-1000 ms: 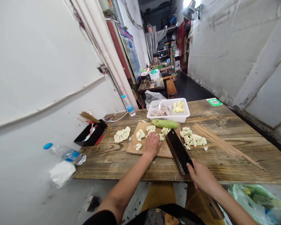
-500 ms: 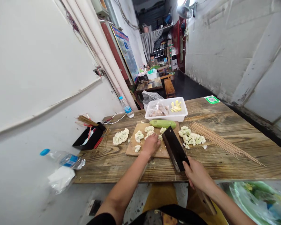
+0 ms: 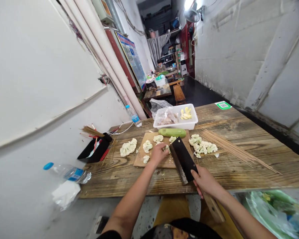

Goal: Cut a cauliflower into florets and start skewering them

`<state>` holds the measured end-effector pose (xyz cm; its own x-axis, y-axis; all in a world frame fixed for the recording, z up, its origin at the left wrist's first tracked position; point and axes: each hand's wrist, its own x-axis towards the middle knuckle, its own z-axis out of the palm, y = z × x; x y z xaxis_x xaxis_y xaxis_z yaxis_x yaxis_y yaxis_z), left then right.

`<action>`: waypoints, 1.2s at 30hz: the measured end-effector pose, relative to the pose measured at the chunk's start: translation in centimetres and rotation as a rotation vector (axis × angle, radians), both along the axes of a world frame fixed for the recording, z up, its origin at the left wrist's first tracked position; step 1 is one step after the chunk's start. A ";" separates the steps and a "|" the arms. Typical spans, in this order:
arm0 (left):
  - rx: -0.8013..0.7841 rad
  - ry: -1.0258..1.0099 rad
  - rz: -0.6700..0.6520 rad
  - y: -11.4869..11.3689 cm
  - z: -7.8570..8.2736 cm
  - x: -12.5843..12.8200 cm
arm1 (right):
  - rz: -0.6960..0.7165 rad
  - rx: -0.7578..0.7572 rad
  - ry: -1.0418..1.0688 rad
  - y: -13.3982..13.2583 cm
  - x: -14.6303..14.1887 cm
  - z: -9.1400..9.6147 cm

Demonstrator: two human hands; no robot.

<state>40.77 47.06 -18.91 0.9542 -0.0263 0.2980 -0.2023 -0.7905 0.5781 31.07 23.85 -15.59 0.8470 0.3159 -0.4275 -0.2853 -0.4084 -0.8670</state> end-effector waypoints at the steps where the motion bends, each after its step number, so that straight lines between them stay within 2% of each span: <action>1: -0.011 0.008 0.008 0.2 -0.1 0.0 | 0.001 0.001 0.019 -0.1 0.0 -0.1; 5: 0.019 0.009 -0.053 0.7 -0.1 0.2 | -0.004 0.002 0.062 -0.1 0.1 -0.3; 8: 0.184 -0.028 -0.169 0.3 0.2 0.3 | -0.036 0.038 0.103 0.1 0.2 -0.2; 10: 0.282 -0.059 -0.178 -0.1 0.2 0.4 | -0.049 0.058 0.113 0.2 0.1 -0.2; 12: 0.301 -0.050 -0.147 -0.4 0.1 0.4 | -0.049 0.066 0.105 0.3 0.1 -0.3; 15: 0.187 -0.016 -0.009 -0.1 0.4 0.4 | -0.043 0.049 0.080 0.1 0.0 -0.4; 18: -0.048 -0.014 0.162 1.1 1.7 0.6 | -0.054 0.058 0.057 -0.2 -0.1 -0.2; 20: -0.210 0.013 0.185 1.9 2.8 0.7 | -0.085 0.134 0.059 -0.6 -0.2 0.2; 22: -0.282 0.022 0.148 2.2 3.7 0.8 | -0.141 0.230 0.045 -1.2 -0.3 0.8; 24: -0.211 0.001 0.057 1.8 4.0 0.8 | -0.211 0.273 -0.013 -2.2 -0.5 1.3; 27: 0.089 -0.004 -0.120 0.4 3.4 1.0 | -0.297 0.243 -0.101 -3.9 -1.0 1.8; 31: 0.468 0.084 -0.288 -1.5 2.1 1.6 | -0.314 0.219 -0.092 -5.8 -2.8 1.8; 34: 0.562 0.088 -0.293 -2.3 2.0 1.6 | -0.320 0.212 -0.083 -7.3 -4.8 1.4; 36: 0.488 0.046 -0.278 -2.9 2.4 1.5 | -0.358 0.186 -0.082 -8.6 -6.0 1.0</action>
